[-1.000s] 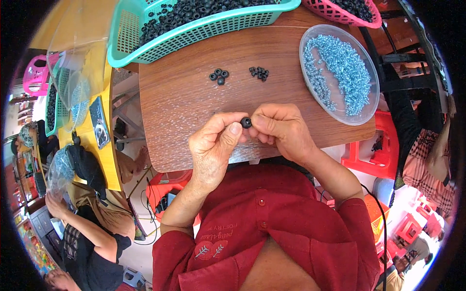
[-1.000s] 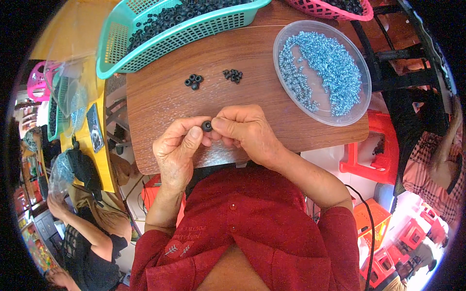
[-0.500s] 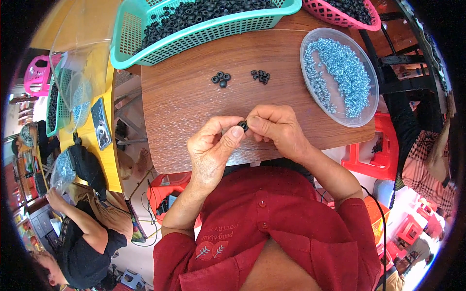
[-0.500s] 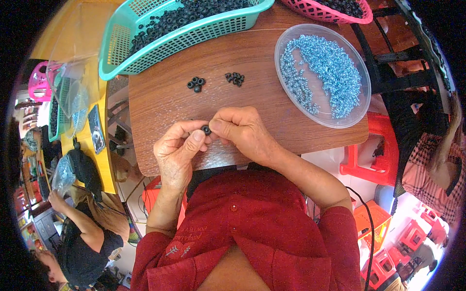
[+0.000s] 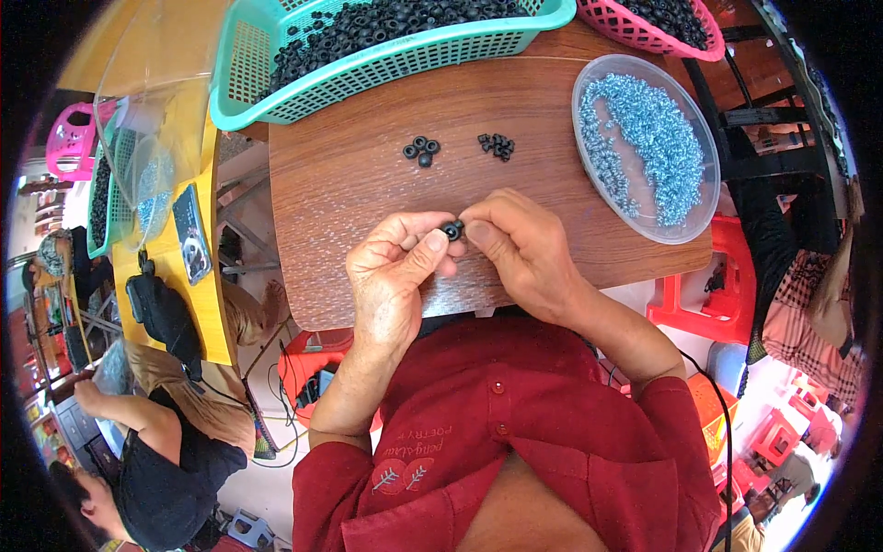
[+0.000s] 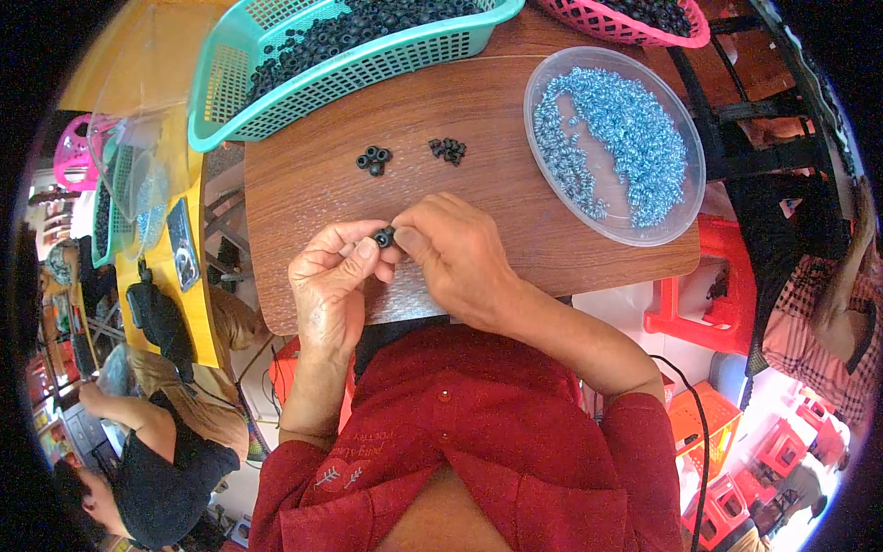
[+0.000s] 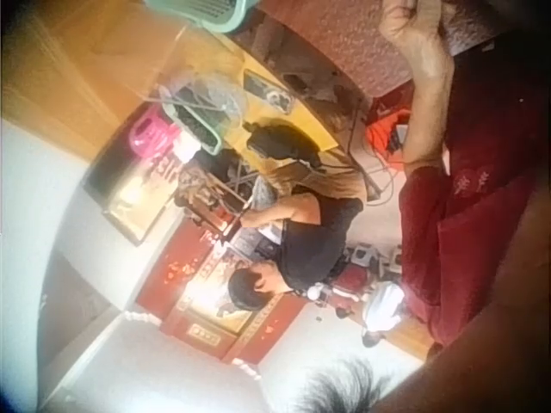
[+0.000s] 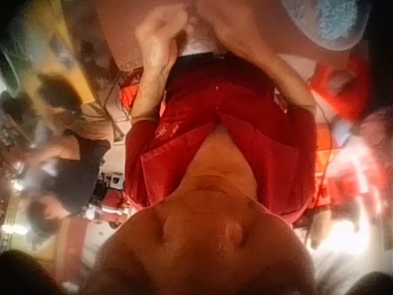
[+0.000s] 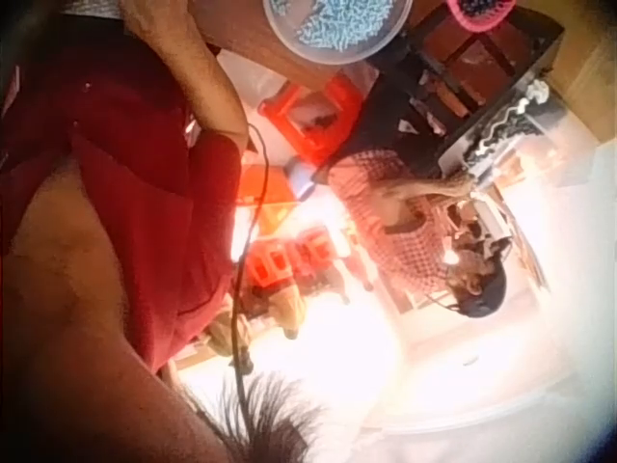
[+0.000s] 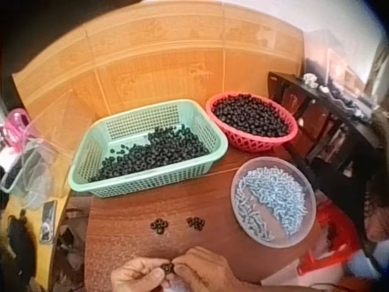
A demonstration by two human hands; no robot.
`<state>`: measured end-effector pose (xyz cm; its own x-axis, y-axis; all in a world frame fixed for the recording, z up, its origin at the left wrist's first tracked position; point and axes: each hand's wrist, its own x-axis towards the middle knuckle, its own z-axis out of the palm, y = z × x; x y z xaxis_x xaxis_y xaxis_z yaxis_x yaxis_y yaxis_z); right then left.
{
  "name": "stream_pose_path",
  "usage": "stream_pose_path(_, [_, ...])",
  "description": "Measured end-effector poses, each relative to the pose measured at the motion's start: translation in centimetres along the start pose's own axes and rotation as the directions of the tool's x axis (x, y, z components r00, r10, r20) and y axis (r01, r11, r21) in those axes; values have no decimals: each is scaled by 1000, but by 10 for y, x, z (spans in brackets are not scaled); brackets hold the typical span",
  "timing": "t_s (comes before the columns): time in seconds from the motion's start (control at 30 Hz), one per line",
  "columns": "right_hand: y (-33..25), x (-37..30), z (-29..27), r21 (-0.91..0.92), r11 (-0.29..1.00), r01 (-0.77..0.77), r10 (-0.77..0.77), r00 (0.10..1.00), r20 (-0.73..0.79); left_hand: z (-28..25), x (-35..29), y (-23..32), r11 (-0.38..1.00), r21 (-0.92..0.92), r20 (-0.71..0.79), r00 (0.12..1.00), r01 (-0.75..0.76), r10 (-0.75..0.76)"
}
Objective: The person assembles small rubber components by inserting black plugs into rubber rings by hand.
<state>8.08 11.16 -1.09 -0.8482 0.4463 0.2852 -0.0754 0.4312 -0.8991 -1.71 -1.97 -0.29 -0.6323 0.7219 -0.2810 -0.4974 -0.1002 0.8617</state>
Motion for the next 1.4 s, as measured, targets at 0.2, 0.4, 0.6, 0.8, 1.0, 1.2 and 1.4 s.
stream_pose_path(0.2, [-6, -1, 7, -347, 900, 262, -289, 957, -26, 2, 2, 2, 996, -95, -31, 1000, -4, 1])
stream_pose_path(0.4, [-4, 0, 8, -448, 840, 306, -335, 942, 17, 3, -1, -4, 999, -31, -95, 995, -14, 11])
stream_pose_path(0.6, [2, 4, 9, -460, 801, 383, -440, 898, -18, 2, -3, -1, 999, -25, -67, 997, 21, -23])
stream_pose_path(0.8, [5, 12, 8, -340, 824, 453, -491, 871, -28, 1, -8, -4, 999, 22, -94, 995, 39, -36])
stream_pose_path(1.0, [9, 16, 13, -233, 830, 506, -531, 846, -53, 3, -10, -3, 1000, 27, -85, 996, -6, 8])
stream_pose_path(1.2, [13, 18, 18, -210, 818, 536, -559, 826, -69, 0, -11, -4, 999, 43, -94, 995, -14, 18])
stream_pose_path(1.4, [12, 20, 22, -208, 824, 527, -552, 830, -80, -8, -11, 0, 995, -94, -25, 999, 45, -47])
